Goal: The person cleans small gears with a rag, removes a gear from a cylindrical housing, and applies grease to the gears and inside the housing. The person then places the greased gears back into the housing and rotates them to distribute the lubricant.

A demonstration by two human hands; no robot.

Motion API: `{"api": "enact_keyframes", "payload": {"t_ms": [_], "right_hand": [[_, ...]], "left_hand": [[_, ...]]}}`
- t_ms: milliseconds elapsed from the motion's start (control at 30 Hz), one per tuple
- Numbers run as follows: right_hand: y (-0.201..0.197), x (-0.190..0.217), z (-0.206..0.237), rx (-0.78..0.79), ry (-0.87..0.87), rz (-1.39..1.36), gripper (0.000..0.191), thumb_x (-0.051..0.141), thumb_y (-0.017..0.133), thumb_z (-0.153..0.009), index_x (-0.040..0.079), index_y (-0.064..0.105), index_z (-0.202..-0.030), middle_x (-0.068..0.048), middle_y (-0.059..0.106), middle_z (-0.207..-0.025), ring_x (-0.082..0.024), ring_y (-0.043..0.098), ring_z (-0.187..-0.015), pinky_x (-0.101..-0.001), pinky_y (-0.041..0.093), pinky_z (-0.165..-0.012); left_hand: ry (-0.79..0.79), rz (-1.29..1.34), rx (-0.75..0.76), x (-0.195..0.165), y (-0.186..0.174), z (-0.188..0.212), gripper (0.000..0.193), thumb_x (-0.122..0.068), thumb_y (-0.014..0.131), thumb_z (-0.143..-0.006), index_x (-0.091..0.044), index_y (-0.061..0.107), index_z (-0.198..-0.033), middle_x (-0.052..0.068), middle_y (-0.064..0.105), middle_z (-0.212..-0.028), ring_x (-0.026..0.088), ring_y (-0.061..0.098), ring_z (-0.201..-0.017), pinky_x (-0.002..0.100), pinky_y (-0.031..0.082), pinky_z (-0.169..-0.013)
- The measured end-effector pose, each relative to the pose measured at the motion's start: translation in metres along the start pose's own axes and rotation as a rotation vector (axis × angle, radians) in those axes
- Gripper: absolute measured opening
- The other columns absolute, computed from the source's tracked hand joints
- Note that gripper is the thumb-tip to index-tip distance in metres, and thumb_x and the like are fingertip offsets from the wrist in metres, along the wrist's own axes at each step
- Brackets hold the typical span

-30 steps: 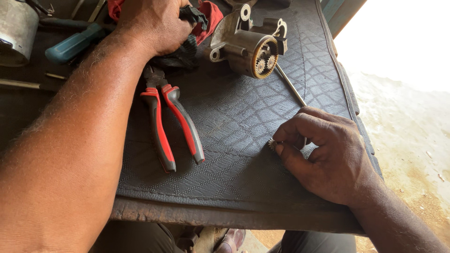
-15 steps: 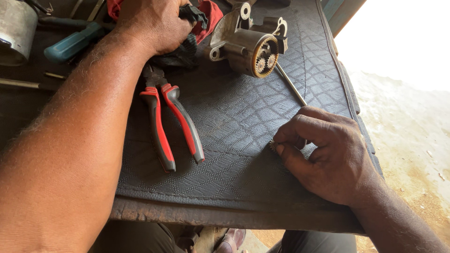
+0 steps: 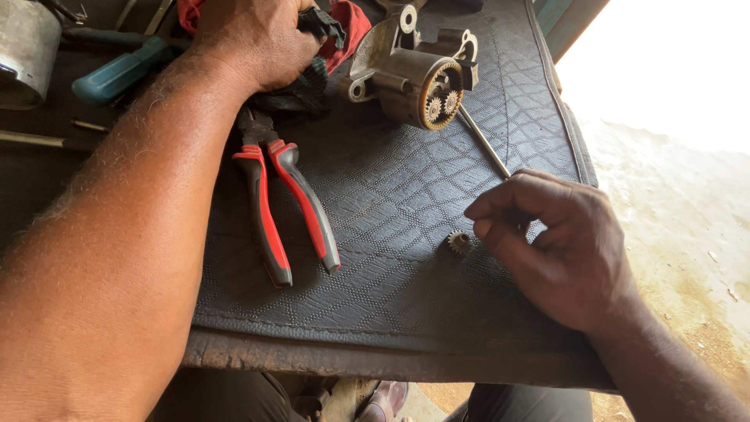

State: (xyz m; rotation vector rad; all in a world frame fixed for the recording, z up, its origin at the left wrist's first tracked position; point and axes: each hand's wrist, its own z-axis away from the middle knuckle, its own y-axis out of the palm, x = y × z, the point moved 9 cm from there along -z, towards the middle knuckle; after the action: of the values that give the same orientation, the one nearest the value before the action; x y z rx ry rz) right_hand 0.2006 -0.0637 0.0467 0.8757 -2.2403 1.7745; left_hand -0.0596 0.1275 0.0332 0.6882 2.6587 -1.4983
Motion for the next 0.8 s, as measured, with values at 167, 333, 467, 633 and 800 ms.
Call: {"api": "enact_keyframes", "payload": {"t_ms": [167,333,467,633,800], "right_hand": [[0.011,-0.017,-0.004,0.121,0.203,-0.033,0.013,0.025,0.075,-0.08,0.016,0.081,-0.086,0.002,0.08,-0.074,-0.013,0.072,-0.067,-0.0316,0.055,-0.065],[0.012,-0.01,-0.006,0.155,0.18,0.021,0.013,0.027,0.078,-0.075,0.017,0.082,-0.083,0.003,0.08,-0.074,-0.011,0.073,-0.073,-0.031,0.056,-0.07],[0.012,-0.008,-0.006,0.15,0.19,0.021,0.014,0.027,0.078,-0.074,0.017,0.081,-0.083,0.002,0.079,-0.073,-0.012,0.072,-0.073,-0.0319,0.056,-0.069],[0.011,-0.004,-0.006,0.149,0.191,0.042,0.013,0.027,0.079,-0.075,0.016,0.08,-0.082,0.0,0.077,-0.071,-0.013,0.07,-0.071,-0.0322,0.056,-0.067],[0.012,0.0,-0.006,0.163,0.189,0.049,0.015,0.028,0.079,-0.075,0.015,0.079,-0.084,-0.001,0.076,-0.067,-0.014,0.07,-0.067,-0.0326,0.056,-0.064]], "left_hand": [[0.028,0.009,-0.023,-0.004,-0.003,0.0,0.02,-0.021,0.075,-0.088,-0.012,0.078,-0.106,0.015,0.075,-0.083,0.029,0.072,-0.068,0.043,0.059,-0.058],[-0.044,0.015,0.057,0.002,0.002,0.002,0.015,-0.022,0.072,-0.091,-0.012,0.077,-0.102,0.015,0.074,-0.082,0.029,0.072,-0.071,0.044,0.059,-0.06],[0.029,0.005,-0.023,-0.003,-0.003,0.0,0.019,-0.02,0.075,-0.086,-0.013,0.078,-0.103,0.015,0.075,-0.082,0.03,0.072,-0.068,0.044,0.058,-0.057],[-0.008,-0.013,0.003,0.0,0.002,-0.001,0.015,-0.021,0.074,-0.089,-0.013,0.077,-0.101,0.014,0.074,-0.081,0.028,0.072,-0.067,0.043,0.059,-0.056],[-0.014,0.007,0.016,0.002,0.002,0.0,0.016,-0.022,0.073,-0.09,-0.013,0.078,-0.103,0.014,0.074,-0.08,0.028,0.072,-0.068,0.043,0.059,-0.058]]}}
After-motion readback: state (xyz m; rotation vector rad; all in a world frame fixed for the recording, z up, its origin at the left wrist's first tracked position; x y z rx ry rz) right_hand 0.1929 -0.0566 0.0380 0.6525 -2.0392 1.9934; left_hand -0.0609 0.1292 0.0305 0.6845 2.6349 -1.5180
